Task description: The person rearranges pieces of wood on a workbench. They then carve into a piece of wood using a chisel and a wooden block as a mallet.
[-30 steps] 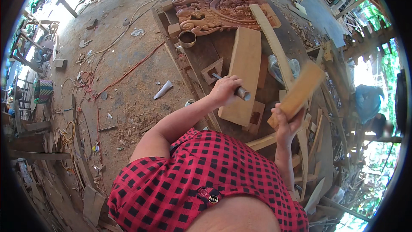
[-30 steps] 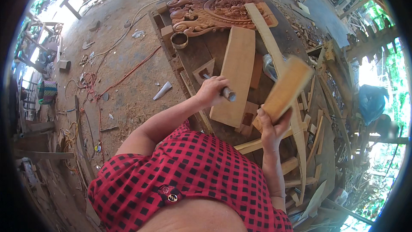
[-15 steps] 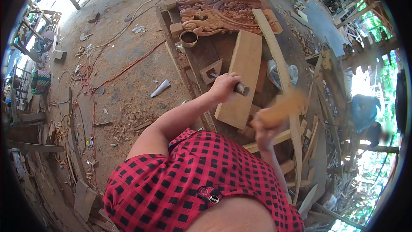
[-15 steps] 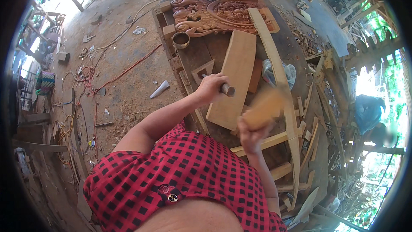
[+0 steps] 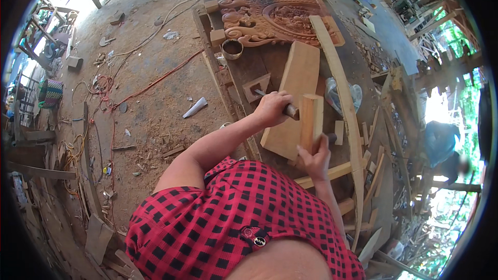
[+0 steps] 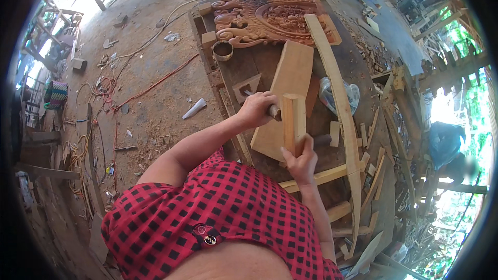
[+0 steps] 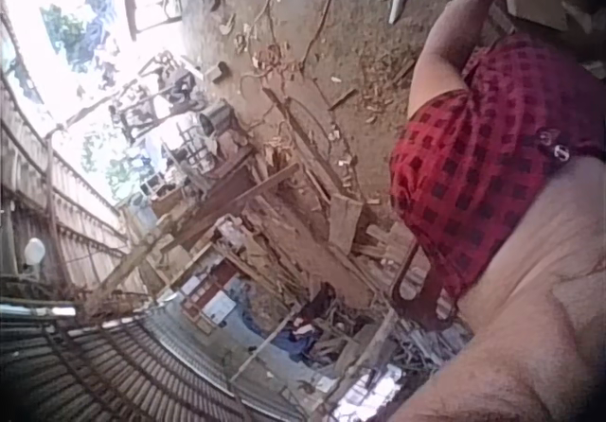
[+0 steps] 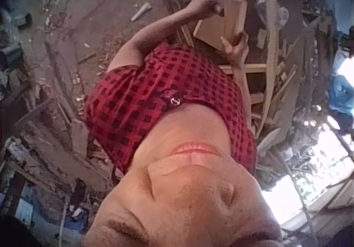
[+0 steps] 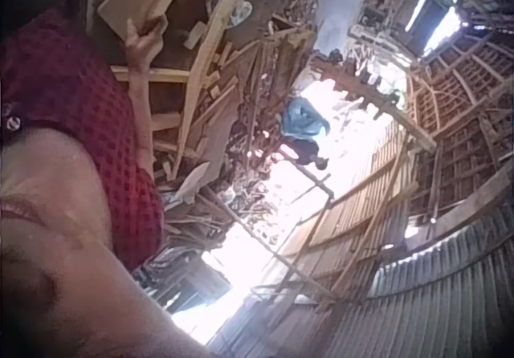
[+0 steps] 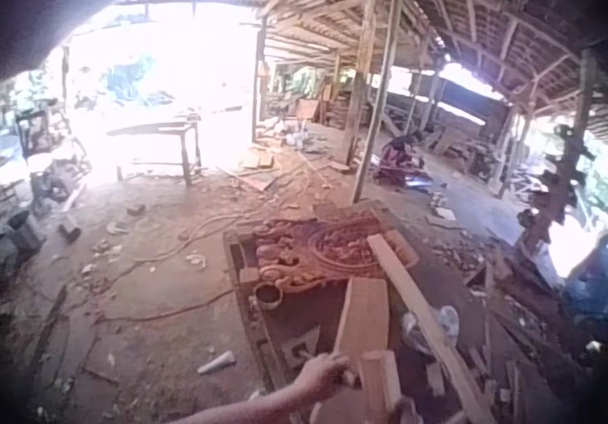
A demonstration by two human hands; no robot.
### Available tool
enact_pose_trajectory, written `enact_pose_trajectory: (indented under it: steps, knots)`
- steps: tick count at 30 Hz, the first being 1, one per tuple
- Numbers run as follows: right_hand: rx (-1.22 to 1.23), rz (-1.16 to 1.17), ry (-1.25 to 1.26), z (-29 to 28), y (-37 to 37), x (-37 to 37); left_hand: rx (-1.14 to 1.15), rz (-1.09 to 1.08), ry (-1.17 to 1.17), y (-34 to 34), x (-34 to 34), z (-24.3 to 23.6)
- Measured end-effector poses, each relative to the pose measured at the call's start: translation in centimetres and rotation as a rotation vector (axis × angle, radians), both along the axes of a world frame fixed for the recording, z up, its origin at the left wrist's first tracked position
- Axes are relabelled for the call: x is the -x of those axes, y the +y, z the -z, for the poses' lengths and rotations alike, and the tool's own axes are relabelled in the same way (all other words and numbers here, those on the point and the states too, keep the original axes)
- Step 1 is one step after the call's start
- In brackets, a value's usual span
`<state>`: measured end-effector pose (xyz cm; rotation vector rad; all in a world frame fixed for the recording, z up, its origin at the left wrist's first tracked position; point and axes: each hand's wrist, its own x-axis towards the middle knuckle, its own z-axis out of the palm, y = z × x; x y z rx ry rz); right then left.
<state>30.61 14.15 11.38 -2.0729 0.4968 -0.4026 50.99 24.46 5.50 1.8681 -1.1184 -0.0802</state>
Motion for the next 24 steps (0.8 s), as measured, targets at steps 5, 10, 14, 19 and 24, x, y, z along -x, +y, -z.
enact_pose_trajectory:
  steps: [5,10,14,19,24]
  knots:
    - [-0.021,0.108,-0.195,-3.8,1.0,0.0,-0.022,-0.007,0.038,0.5,0.4,0.0]
    - [-0.208,0.269,-0.542,-6.3,2.0,0.4,-0.013,0.012,0.051,0.3,0.3,-0.1]
    - [0.339,-0.076,0.100,-3.1,0.5,0.1,0.029,-0.006,0.044,0.2,0.7,-0.4]
    - [-0.267,0.149,-0.282,-4.6,1.9,0.1,0.009,0.008,0.062,0.7,0.3,-0.3]
    - [0.158,-0.004,0.186,1.2,-0.5,0.4,0.030,0.001,0.048,0.2,0.2,-0.1]
